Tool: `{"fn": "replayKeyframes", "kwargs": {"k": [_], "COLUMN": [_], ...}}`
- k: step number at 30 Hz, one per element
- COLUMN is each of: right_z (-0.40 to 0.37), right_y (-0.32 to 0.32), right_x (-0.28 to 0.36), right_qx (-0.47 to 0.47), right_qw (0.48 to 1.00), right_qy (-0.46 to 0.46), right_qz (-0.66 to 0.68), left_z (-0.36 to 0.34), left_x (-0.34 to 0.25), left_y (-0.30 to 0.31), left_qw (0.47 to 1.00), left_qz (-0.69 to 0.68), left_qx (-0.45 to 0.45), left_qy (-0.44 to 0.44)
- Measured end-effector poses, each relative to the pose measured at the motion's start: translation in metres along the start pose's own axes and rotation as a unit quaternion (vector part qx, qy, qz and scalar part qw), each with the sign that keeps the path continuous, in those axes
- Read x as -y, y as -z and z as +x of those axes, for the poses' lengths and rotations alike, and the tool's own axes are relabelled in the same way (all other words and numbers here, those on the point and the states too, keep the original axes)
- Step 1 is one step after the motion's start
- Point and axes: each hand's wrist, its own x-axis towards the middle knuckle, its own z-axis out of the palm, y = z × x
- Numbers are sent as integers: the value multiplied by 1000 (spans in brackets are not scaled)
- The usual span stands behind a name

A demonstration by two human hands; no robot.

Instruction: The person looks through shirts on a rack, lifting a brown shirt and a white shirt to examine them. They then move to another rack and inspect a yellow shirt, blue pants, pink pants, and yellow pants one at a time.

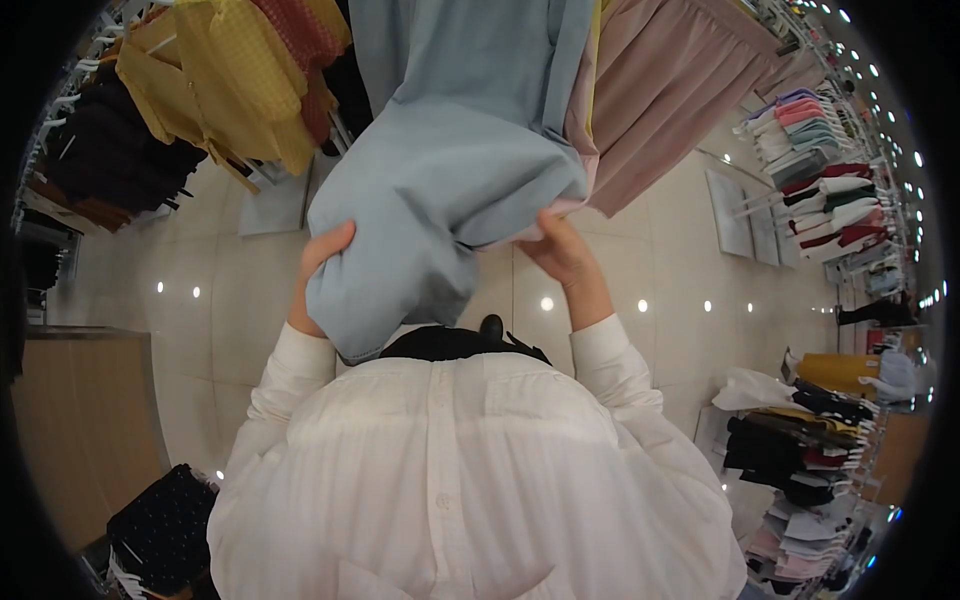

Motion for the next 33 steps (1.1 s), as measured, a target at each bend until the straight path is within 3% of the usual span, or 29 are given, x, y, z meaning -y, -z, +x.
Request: {"fn": "replayKeyframes", "kwargs": {"k": [2,3,5,6,8,9,11,12,14,16,18,19,21,22,23,27,28,29,30,32,33], "right_z": [-1,-1,1,-1,-6,-11,-25,-27,-27,-35,-30,-28,-36,-47,-53,-54,-53,-51,-47,-37,-36], "right_y": [-25,-30,-38,-44,-63,-66,-63,-58,-47,-50,-57,-57,-37,-15,-3,-4,-5,-9,-18,-44,-52], "right_x": [-20,-25,-33,-30,-13,-1,25,35,48,30,2,-14,-40,-48,-51,-50,-56,-62,-65,-63,-64], "right_qx": [152,153,43,42,-134,-135,-29,-31,17,-25,-90,-122,-156,-15,126,220,142,58,57,6,-2], "right_qw": [988,988,990,990,956,956,951,951,992,991,985,981,977,994,974,958,989,980,981,949,947], "right_qy": [-14,-14,70,72,136,138,158,157,118,127,143,146,138,74,10,-25,-51,-76,-78,-21,41], "right_qz": [24,28,-117,-113,-223,-223,-264,-264,-28,-28,-35,-37,-38,77,190,180,4,-172,-170,-314,-317], "left_z": [4,5,10,11,13,14,11,8,3,9,21,25,26,25,25,31,31,29,28,29,30], "left_x": [-5,-5,-5,-6,-9,-12,-21,-26,-36,-24,-5,-3,4,5,4,2,3,2,1,0,-4], "left_y": [-7,-6,0,3,11,17,31,32,26,26,19,15,14,14,12,1,-5,-12,-19,-24,-25], "left_qw": [998,998,996,996,958,957,864,865,953,963,960,960,980,981,984,993,993,993,993,995,996], "left_qz": [58,60,82,86,269,269,443,444,263,226,226,227,162,160,147,87,87,81,75,60,45], "left_qx": [1,-2,17,16,31,33,54,54,52,66,-25,-25,-8,-14,-16,13,13,26,39,38,39], "left_qy": [-20,-20,-28,-26,-99,-99,-232,-230,-144,-131,-161,-165,-113,-112,-94,-80,-78,-81,-84,-72,-63]}}
